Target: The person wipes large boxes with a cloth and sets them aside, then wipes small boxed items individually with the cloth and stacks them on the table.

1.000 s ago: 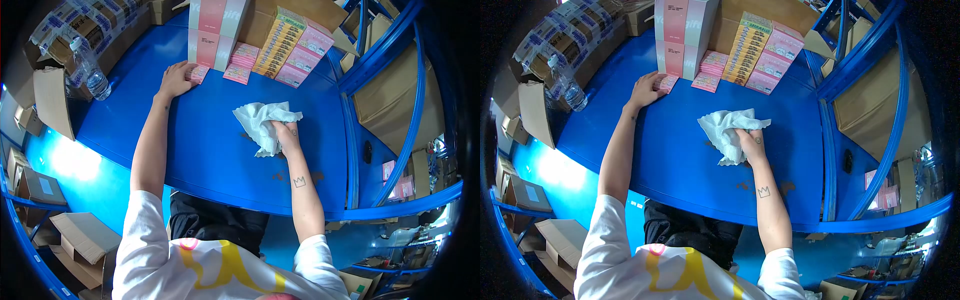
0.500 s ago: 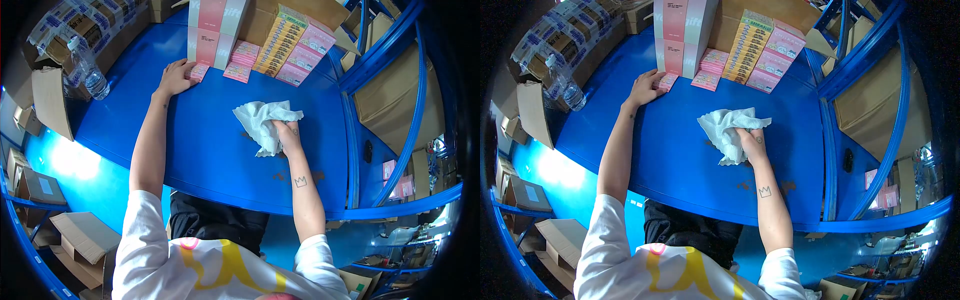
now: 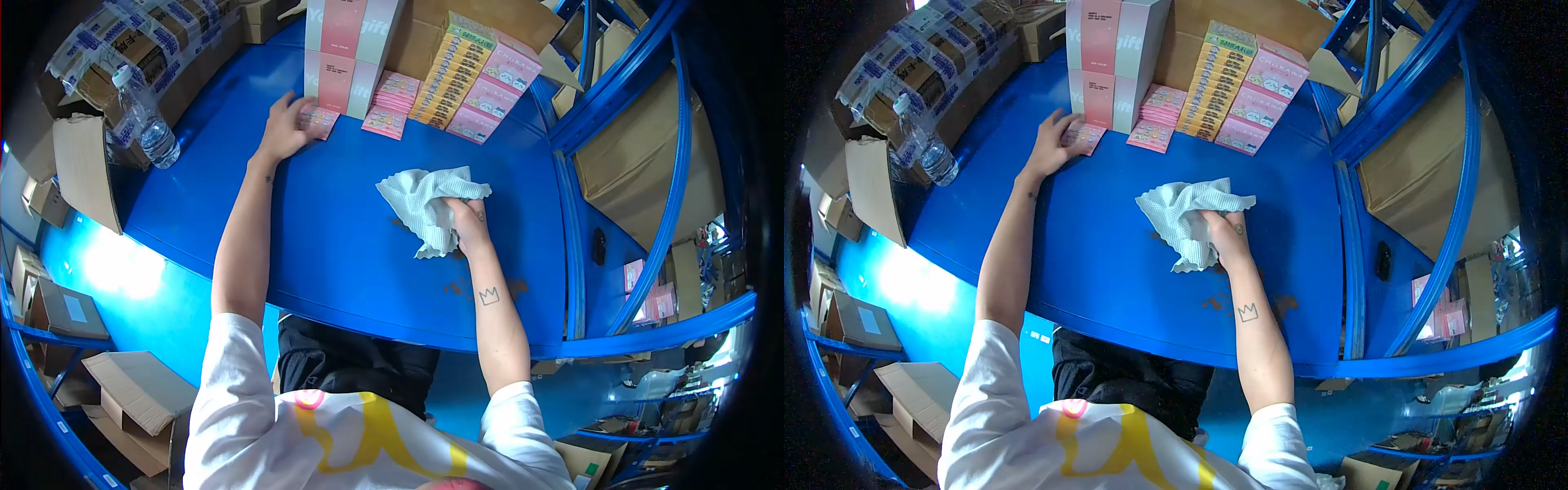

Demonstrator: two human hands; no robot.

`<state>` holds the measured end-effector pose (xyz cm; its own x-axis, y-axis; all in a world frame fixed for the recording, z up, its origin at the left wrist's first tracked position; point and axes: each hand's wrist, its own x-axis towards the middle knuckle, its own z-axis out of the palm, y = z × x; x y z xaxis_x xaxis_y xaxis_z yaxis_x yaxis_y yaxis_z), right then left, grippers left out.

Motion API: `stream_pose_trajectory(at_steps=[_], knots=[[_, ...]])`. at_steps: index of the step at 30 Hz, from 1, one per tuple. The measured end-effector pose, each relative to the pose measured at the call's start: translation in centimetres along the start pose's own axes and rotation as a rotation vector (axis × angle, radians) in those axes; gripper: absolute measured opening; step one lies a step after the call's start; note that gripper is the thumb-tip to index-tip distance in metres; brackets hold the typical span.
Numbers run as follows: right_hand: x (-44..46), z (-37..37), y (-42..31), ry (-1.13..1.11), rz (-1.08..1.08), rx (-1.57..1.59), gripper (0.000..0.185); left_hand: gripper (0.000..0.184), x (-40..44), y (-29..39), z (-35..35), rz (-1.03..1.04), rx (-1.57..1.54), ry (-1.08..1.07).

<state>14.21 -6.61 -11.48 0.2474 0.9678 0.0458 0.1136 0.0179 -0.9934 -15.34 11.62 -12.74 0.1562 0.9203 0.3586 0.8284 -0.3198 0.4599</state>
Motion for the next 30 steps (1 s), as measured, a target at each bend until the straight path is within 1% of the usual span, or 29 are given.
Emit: stream_pose_trajectory(at_steps=[3,4,5,6,7,8,9,11,13,14,18,19,23,24,28,29,30], knots=[[0.4,-1.0,0.7,0.024,0.086,0.201,0.032,0.039,-0.5,0.6,-0.2,0.053,-0.164,0.362],[0.7,-1.3,1.3,0.030,0.083,0.208,0.032,0.034,-0.9,1.9,-0.6,0.215,-0.156,0.396],[1.2,-1.7,2.3,0.005,0.089,0.291,0.033,0.030,-1.4,3.6,-0.7,0.379,-0.148,0.427],[1.7,-2.0,3.2,-0.021,0.095,0.373,0.035,0.034,-1.8,4.9,0.4,0.402,-0.135,0.290],[2.1,-2.3,3.9,-0.047,0.099,0.453,0.037,0.036,-2.4,6.7,1.5,0.509,-0.103,0.261],[2.2,-2.5,4.2,-0.077,0.104,0.530,0.039,0.037,-2.6,7.2,2.7,0.562,-0.089,0.248],[2.0,-2.6,4.2,-0.075,0.102,0.529,0.039,0.038,-2.8,7.7,3.9,0.614,-0.075,0.235],[1.6,-2.3,3.8,-0.059,0.125,0.543,0.040,0.040,-2.5,7.1,7.5,0.617,0.024,0.245],[1.3,-2.1,3.2,-0.038,0.142,0.562,0.041,0.043,-2.2,7.7,8.6,0.627,0.124,0.255],[1.2,-2.0,3.0,-0.033,0.136,0.565,0.041,0.043,-2.0,7.7,8.9,0.635,0.123,0.256],[0.9,-1.5,2.3,0.014,0.165,0.672,0.044,0.055,-2.3,9.4,4.4,0.456,0.060,-0.201],[0.9,-1.7,2.3,0.015,0.163,0.671,0.044,0.055,-2.6,9.4,4.6,0.458,0.059,-0.199],[1.5,-2.2,3.5,-0.070,0.112,0.943,0.050,0.064,-3.3,8.9,6.6,0.538,0.175,0.184],[1.4,-2.2,3.2,-0.068,0.109,0.942,0.050,0.064,-3.3,9.3,6.0,0.540,0.174,0.186],[0.9,-2.4,2.1,-0.082,0.143,1.019,0.055,0.053,-3.3,10.9,4.1,0.316,0.047,-0.188],[0.8,-2.4,2.1,-0.077,0.141,1.017,0.055,0.053,-3.3,11.0,4.4,0.320,0.043,-0.189],[0.8,-2.5,2.1,-0.109,0.133,1.008,0.054,0.052,-3.4,11.0,5.1,0.289,0.029,-0.120]])
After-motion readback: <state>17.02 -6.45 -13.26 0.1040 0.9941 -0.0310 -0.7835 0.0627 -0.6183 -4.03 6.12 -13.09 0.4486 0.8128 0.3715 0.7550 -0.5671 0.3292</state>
